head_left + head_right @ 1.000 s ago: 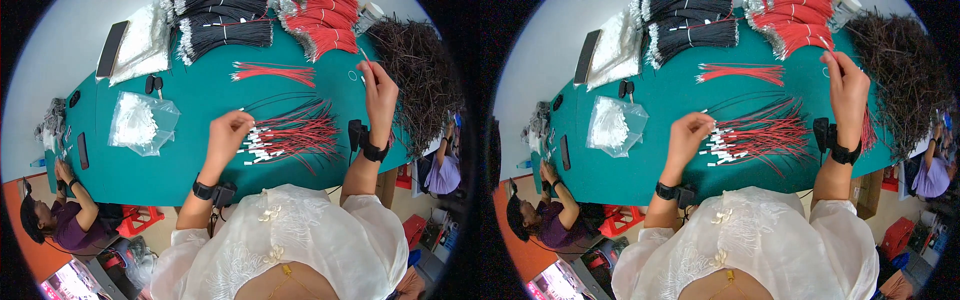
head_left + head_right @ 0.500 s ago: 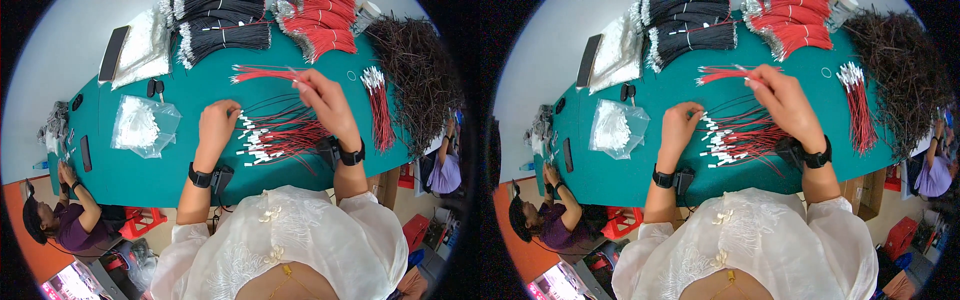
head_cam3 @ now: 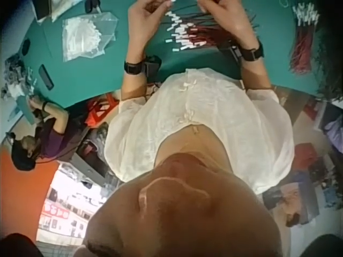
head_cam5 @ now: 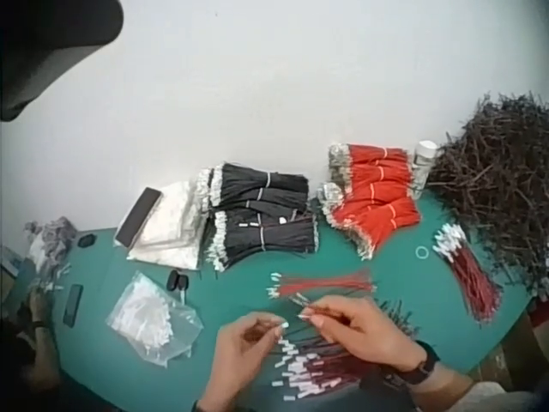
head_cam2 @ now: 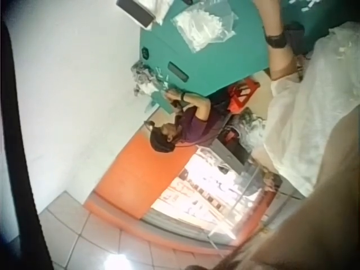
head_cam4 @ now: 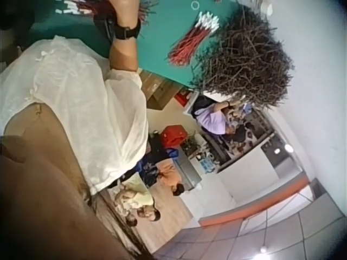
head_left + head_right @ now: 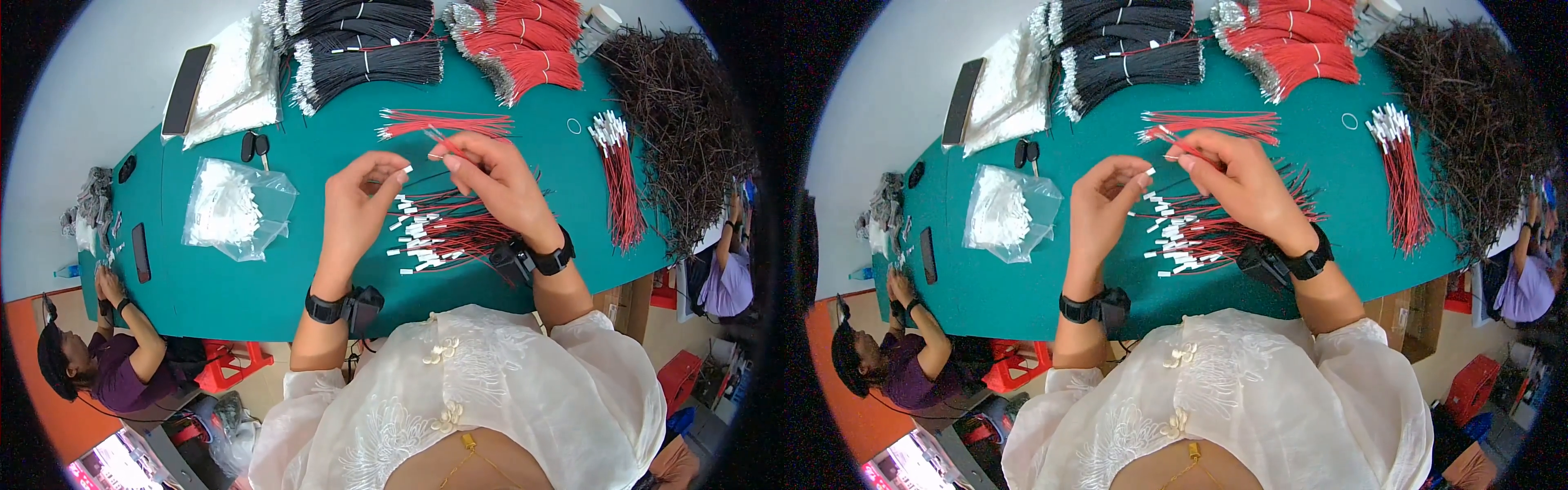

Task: The person picks up a red wire and a white connector, joins them together by hand, and repeats the process for several more units.

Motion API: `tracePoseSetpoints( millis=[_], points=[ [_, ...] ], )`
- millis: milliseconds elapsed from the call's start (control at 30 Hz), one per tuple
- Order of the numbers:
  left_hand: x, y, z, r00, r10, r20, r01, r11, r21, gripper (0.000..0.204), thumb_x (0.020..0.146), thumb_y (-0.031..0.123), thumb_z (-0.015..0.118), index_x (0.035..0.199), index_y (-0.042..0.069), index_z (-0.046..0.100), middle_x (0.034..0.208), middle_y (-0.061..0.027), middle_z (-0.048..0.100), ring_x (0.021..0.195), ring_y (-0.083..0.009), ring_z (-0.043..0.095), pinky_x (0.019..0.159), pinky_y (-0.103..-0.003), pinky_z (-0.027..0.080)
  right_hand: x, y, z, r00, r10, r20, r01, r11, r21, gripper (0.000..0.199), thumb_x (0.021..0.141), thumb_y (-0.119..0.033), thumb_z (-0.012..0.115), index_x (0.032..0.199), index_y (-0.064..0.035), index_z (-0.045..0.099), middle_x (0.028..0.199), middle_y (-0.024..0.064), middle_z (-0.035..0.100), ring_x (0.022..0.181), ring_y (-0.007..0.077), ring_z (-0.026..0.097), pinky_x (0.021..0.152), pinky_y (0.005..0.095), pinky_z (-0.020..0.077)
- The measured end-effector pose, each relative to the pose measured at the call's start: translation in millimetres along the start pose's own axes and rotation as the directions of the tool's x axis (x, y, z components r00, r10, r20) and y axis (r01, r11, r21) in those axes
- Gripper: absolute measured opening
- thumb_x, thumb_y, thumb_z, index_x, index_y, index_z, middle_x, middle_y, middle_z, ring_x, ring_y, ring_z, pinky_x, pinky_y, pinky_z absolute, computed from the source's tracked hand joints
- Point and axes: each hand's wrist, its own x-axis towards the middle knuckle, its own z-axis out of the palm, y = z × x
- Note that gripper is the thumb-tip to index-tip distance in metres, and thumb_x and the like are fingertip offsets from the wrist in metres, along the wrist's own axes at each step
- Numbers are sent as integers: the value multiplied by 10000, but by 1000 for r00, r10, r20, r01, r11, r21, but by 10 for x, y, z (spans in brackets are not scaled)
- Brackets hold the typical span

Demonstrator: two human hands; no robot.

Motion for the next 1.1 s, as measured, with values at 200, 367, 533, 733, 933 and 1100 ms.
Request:
tracePoseSetpoints(
  millis=[200, 367, 533, 733, 933, 1100],
  points=[
    [-88, 181, 18, 1000, 19, 25, -16, 995, -94, 135, 890, 62, 678, 1004, -9, 698, 835, -22, 687, 732, -63, 606, 630, -200, 464, -21, -110, 31, 1000, 5, 16, -4, 998, -69, 87, 937, -85, 615, 950, 1, 615, 717, -9, 548, 612, 30, 472, 527, 207, 360],
    [-100, 202, 50, 1000, -19, 18, 22, 987, -162, 127, 885, 63, 686, 988, -10, 704, 828, -34, 689, 711, -61, 597, 620, -198, 458, -34, -126, 45, 998, -57, 10, 58, 984, -168, 75, 915, -61, 635, 918, 10, 610, 705, -8, 555, 605, 34, 490, 517, 206, 381],
    [-106, 210, 56, 999, -26, 26, 30, 985, -170, 121, 880, 60, 693, 976, -13, 704, 822, -31, 686, 697, -57, 587, 613, -193, 453, -46, -148, 68, 997, -72, 15, 73, 980, -185, 73, 897, -42, 651, 904, 22, 617, 720, -7, 572, 611, 38, 511, 525, 199, 402],
    [-107, 225, 74, 1000, 3, -19, -6, 983, -182, 80, 863, 26, 697, 932, -11, 711, 763, 19, 650, 672, -16, 555, 587, -167, 423, -43, -144, 66, 998, -64, -1, 63, 985, -159, 79, 886, -47, 673, 911, 20, 640, 742, -9, 587, 626, 35, 526, 539, 193, 414],
    [-92, 188, 57, 1000, -27, 8, 28, 946, -322, 112, 869, 30, 696, 970, -18, 701, 820, -38, 695, 719, -68, 625, 638, -200, 497, -48, -138, 83, 982, -128, -140, 114, 989, -98, 101, 858, -33, 709, 942, 17, 687, 798, -2, 647, 674, 30, 542, 570, 180, 418],
    [-98, 151, 20, 999, -42, 8, 42, 909, -415, 153, 874, 32, 693, 1015, -28, 687, 871, -80, 712, 768, -110, 661, 686, -228, 532, -64, -144, 26, 964, -160, -213, 140, 984, -106, 130, 835, -25, 731, 956, 16, 707, 831, 13, 680, 702, 30, 554, 581, 174, 408]
  ],
)
